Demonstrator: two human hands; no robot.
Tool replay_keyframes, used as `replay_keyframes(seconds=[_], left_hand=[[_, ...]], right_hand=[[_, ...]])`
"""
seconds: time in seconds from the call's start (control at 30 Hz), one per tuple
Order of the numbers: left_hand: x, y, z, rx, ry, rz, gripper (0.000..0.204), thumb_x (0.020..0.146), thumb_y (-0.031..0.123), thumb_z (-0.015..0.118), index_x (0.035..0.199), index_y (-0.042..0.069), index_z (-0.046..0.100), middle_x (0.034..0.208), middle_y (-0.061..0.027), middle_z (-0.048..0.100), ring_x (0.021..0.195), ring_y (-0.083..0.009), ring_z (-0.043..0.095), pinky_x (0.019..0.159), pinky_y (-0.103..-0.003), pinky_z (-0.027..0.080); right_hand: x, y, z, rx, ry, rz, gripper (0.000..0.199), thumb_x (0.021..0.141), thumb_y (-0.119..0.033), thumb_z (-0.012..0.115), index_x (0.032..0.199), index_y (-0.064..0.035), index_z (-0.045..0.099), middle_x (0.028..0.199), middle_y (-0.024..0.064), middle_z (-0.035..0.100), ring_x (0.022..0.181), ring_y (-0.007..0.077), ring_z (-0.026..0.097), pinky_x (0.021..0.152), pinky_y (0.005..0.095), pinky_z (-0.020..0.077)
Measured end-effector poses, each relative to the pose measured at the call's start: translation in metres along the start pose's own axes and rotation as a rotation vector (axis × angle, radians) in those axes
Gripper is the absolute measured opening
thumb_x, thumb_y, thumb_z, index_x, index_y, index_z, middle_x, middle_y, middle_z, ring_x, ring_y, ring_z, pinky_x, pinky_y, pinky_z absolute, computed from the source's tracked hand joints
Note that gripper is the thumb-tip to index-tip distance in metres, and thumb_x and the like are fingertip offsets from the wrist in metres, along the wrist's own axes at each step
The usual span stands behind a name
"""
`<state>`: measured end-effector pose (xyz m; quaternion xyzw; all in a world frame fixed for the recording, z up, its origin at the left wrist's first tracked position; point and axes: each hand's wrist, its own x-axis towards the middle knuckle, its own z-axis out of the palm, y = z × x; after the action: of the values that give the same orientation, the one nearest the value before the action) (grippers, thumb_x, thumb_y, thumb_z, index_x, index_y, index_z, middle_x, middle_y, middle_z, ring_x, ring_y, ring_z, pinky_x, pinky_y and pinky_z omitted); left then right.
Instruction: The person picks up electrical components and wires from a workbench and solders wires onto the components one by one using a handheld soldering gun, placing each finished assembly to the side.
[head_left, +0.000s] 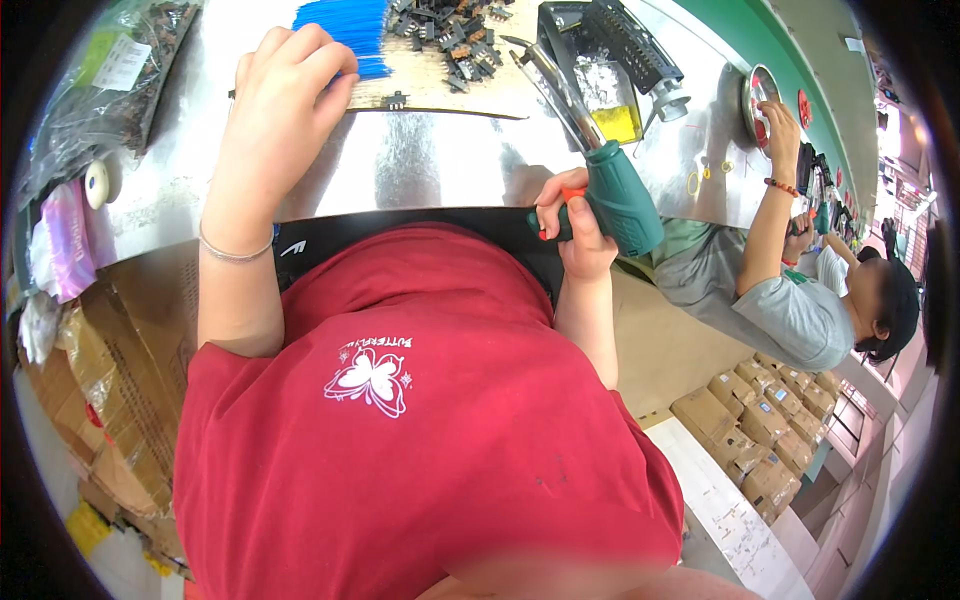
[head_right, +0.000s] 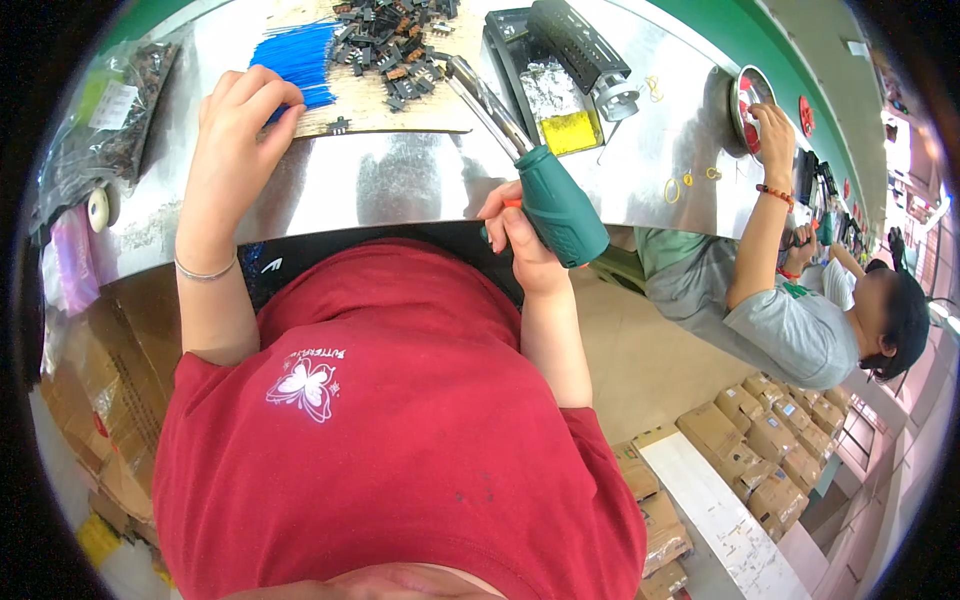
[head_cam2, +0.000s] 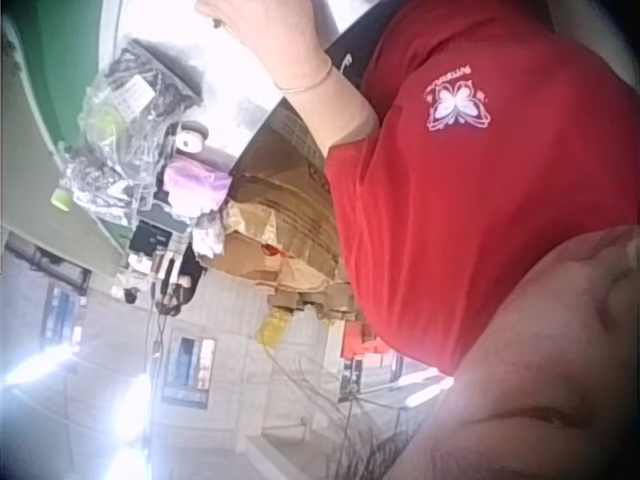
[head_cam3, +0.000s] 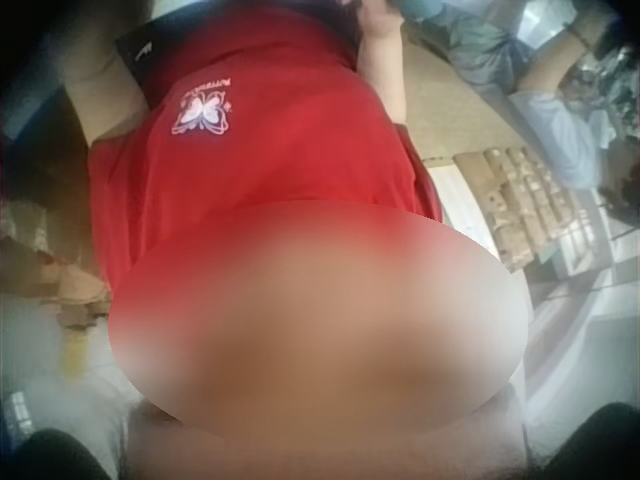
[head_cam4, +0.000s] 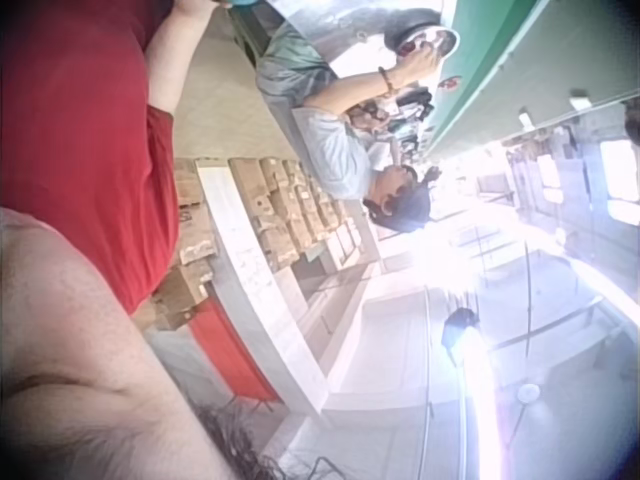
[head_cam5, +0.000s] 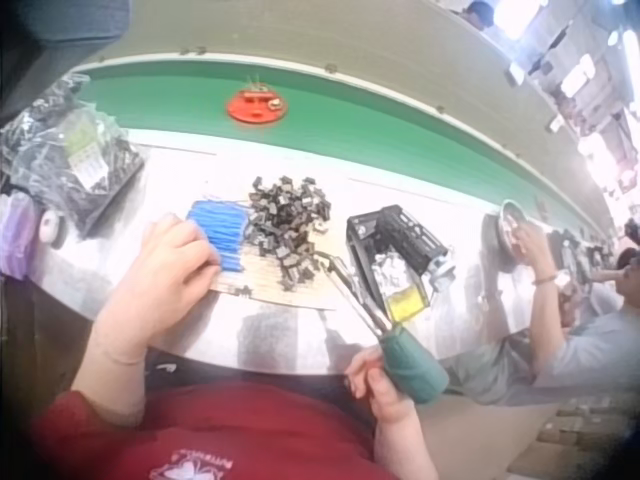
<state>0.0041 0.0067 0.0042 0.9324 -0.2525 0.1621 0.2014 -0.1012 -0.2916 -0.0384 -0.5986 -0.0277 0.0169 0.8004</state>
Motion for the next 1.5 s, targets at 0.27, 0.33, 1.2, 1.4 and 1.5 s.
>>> replay_keyframes(seconds=[0.27, 0.33, 1.2, 1.4, 1.5], left_hand=[[0.000, -0.001, 0.004, -0.042, 0.026, 0.023, 0.011, 0.076, 0.003, 0.065, 0.083, 0.005, 0.057, 0.084, -0.0064, 0.055, 0.083, -0.0261, 0.052, 0.075, -0.035, 0.042], [0.000, -0.001, 0.006, -0.054, 0.040, 0.026, 0.012, 0.075, 0.002, 0.064, 0.083, 0.004, 0.056, 0.084, -0.0071, 0.055, 0.082, -0.0266, 0.052, 0.074, -0.036, 0.043], [-0.015, 0.008, -0.007, -0.454, -0.111, -0.317, 0.007, 0.088, 0.007, 0.061, 0.090, 0.002, 0.057, 0.080, -0.0072, 0.059, 0.065, -0.0183, 0.058, 0.059, -0.029, 0.046], [-0.026, 0.028, 0.003, -1.344, -0.318, -0.851, 0.015, 0.092, 0.013, 0.060, 0.099, 0.000, 0.063, 0.078, -0.0033, 0.065, 0.057, -0.0052, 0.057, 0.051, -0.018, 0.045], [-0.027, 0.032, 0.008, -1.303, -0.286, -0.879, 0.014, 0.092, 0.015, 0.062, 0.092, 0.001, 0.063, 0.073, -0.0016, 0.064, 0.056, -0.0046, 0.056, 0.050, -0.018, 0.043]], right_hand=[[0.001, 0.004, -0.002, -0.053, -0.049, -0.096, 0.025, 0.092, -0.017, 0.056, 0.106, 0.0017, 0.051, 0.083, 0.0202, 0.058, 0.050, 0.0136, 0.047, 0.049, 0.0275, 0.0428], [0.001, 0.004, -0.002, -0.052, -0.043, -0.097, 0.024, 0.092, -0.017, 0.056, 0.106, 0.0018, 0.051, 0.082, 0.0202, 0.058, 0.049, 0.0136, 0.047, 0.048, 0.0274, 0.0426], [0.001, 0.005, -0.006, -0.051, -0.084, -0.098, 0.025, 0.090, -0.018, 0.057, 0.103, 0.0024, 0.050, 0.084, 0.0224, 0.059, 0.048, 0.0137, 0.047, 0.048, 0.0269, 0.0415], [-0.004, 0.000, -0.006, -0.046, -0.161, -0.069, 0.020, 0.091, -0.014, 0.057, 0.104, 0.0014, 0.056, 0.093, 0.0189, 0.062, 0.054, 0.0093, 0.048, 0.054, 0.0242, 0.0422], [-0.007, 0.003, -0.002, -0.072, -0.189, -0.074, 0.022, 0.091, -0.015, 0.058, 0.106, 0.0010, 0.058, 0.089, 0.0168, 0.064, 0.054, 0.0083, 0.049, 0.051, 0.0223, 0.0427]])
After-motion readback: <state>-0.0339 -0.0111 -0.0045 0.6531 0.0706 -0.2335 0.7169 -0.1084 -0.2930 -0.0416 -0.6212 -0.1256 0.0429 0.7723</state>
